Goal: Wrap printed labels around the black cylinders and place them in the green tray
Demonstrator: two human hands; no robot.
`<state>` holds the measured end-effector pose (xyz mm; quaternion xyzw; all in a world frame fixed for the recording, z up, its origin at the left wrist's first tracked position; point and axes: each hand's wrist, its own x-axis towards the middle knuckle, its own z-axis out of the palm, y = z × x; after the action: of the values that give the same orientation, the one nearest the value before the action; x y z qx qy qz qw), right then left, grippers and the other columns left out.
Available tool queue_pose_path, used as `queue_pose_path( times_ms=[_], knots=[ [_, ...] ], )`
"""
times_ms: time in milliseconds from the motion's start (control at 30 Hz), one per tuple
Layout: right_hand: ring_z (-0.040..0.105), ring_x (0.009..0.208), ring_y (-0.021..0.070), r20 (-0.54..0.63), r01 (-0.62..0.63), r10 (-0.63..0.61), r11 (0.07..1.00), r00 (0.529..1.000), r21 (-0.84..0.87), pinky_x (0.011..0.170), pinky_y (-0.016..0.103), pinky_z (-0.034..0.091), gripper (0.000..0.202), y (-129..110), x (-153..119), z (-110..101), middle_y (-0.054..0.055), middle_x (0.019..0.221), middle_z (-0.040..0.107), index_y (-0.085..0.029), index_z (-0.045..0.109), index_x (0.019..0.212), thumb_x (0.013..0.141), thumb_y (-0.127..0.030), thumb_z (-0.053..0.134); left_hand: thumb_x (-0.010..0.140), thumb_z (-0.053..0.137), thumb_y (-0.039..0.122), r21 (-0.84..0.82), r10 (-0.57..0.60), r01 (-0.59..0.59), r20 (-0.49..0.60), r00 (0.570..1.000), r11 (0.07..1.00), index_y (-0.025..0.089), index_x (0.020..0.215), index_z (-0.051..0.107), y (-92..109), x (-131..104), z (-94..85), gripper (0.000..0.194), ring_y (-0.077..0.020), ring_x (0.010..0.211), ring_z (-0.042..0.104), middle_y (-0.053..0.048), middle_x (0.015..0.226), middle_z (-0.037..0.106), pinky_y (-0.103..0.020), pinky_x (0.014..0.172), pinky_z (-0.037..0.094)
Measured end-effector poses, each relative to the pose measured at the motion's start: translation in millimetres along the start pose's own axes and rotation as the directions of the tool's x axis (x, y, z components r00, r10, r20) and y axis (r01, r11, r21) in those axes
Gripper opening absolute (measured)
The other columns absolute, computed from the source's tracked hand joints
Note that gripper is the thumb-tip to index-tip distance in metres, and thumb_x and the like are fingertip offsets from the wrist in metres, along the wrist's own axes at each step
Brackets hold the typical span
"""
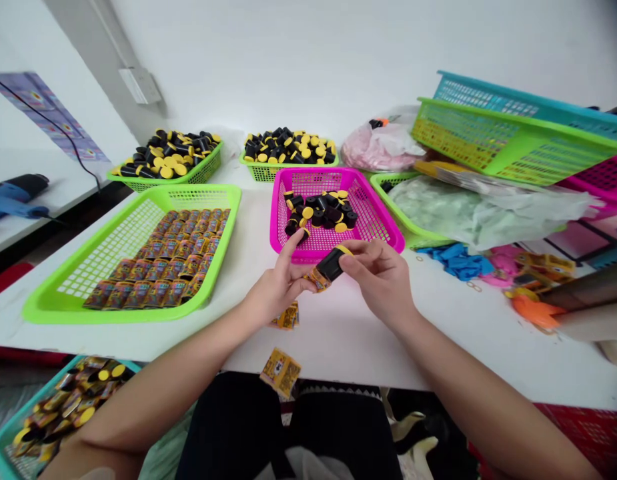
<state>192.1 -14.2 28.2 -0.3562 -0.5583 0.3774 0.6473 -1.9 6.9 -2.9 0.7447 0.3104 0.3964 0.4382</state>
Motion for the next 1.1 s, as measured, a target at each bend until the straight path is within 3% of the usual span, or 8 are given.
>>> queue_pose_path(
  times_ms=[233, 400, 533, 700, 833, 1000, 1100],
  knots=[
    [0.068, 0.083, 0.0129, 0.122, 0.158, -0.141, 0.977, 0.982, -0.14, 0.07, 0.027, 0.059, 0.035, 1.5, -0.6, -4.0, 0.002, 0.092, 0.069, -0.021, 0.044, 0.065, 0.077, -0.019, 0.077, 0.084, 0.073, 0.025, -0.328, -0.034, -0.001, -0.103, 0.994, 0.945, 0.027, 0.154, 0.008, 8.4, -2.2, 2.3, 0.096, -0.0161, 0.075, 0.074, -0.007, 0.095, 0.076, -0.027, 0.072, 0.058],
    [0.068, 0.087, 0.0138, 0.239, 0.266, -0.211, 0.937, 0.948, -0.227, 0.075, 0.029, 0.06, 0.035, 0.9, -2.4, -2.9, 0.004, 0.098, 0.066, -0.02, 0.045, 0.063, 0.075, -0.016, 0.077, 0.074, 0.081, 0.019, -0.487, -0.035, -0.029, -0.121, 0.992, 0.873, 0.027, 0.152, 0.011, 15.6, -0.5, 4.6, 0.105, -0.0181, 0.08, 0.075, -0.008, 0.099, 0.076, -0.024, 0.067, 0.059],
    [0.069, 0.092, 0.0135, 0.327, 0.181, -0.137, 0.978, 0.935, -0.109, 0.082, 0.031, 0.061, 0.017, 4.9, -3.2, -1.7, 0.003, 0.099, 0.068, -0.021, 0.06, 0.072, 0.078, -0.017, 0.075, 0.07, 0.083, 0.014, -0.498, -0.038, -0.034, -0.134, 0.99, 0.867, 0.027, 0.15, 0.014, 15.3, 1.0, 2.0, 0.106, -0.0181, 0.083, 0.075, -0.007, 0.1, 0.076, -0.024, 0.071, 0.059],
    [0.071, 0.091, 0.0139, 0.349, -0.001, -0.017, 0.999, 0.937, 0.052, 0.08, 0.031, 0.062, 0.026, 4.9, -0.5, -5.1, 0.001, 0.098, 0.073, -0.026, 0.068, 0.098, 0.075, -0.019, 0.079, 0.076, 0.079, 0.017, -0.551, -0.062, 0.074, 0.041, 0.997, 0.831, 0.026, 0.15, 0.009, 15.9, 1.8, -4.9, 0.102, -0.0167, 0.077, 0.075, -0.006, 0.095, 0.078, -0.025, 0.071, 0.059],
    [0.072, 0.092, 0.0156, 0.368, 0.04, -0.053, 0.998, 0.928, 0.043, 0.069, 0.028, 0.063, 0.02, 3.1, -1.9, -5.7, 0.001, 0.101, 0.075, -0.027, 0.07, 0.095, 0.078, -0.02, 0.077, 0.08, 0.077, 0.023, -0.59, -0.032, 0.106, 0.135, 0.99, 0.8, 0.024, 0.149, 0.01, 15.4, 1.0, -8.4, 0.096, -0.0168, 0.076, 0.075, -0.006, 0.093, 0.079, -0.025, 0.07, 0.058],
    [0.073, 0.096, 0.0192, 0.355, 0.245, -0.164, 0.949, 0.921, -0.197, 0.081, 0.036, 0.062, 0.008, 3.0, -6.1, -3.5, 0.006, 0.108, 0.075, -0.026, 0.072, 0.092, 0.084, -0.024, 0.07, 0.079, 0.078, 0.019, -0.606, 0.001, 0.033, 0.056, 0.998, 0.795, 0.025, 0.149, 0.006, 13.4, 2.8, -5.9, 0.1, -0.0156, 0.076, 0.075, -0.005, 0.09, 0.079, -0.024, 0.072, 0.058],
    [0.073, 0.093, 0.0205, 0.243, 0.24, -0.163, 0.912, 0.956, -0.333, 0.084, 0.038, 0.06, 0.01, 1.9, -7.7, -0.6, 0.006, 0.102, 0.076, -0.024, 0.072, 0.088, 0.081, -0.03, 0.075, 0.076, 0.08, 0.017, -0.538, -0.01, -0.017, -0.046, 0.999, 0.843, 0.027, 0.148, 0.014, 11.5, 1.0, 1.6, 0.098, -0.0165, 0.084, 0.075, -0.006, 0.098, 0.078, -0.023, 0.074, 0.058]
  ],
)
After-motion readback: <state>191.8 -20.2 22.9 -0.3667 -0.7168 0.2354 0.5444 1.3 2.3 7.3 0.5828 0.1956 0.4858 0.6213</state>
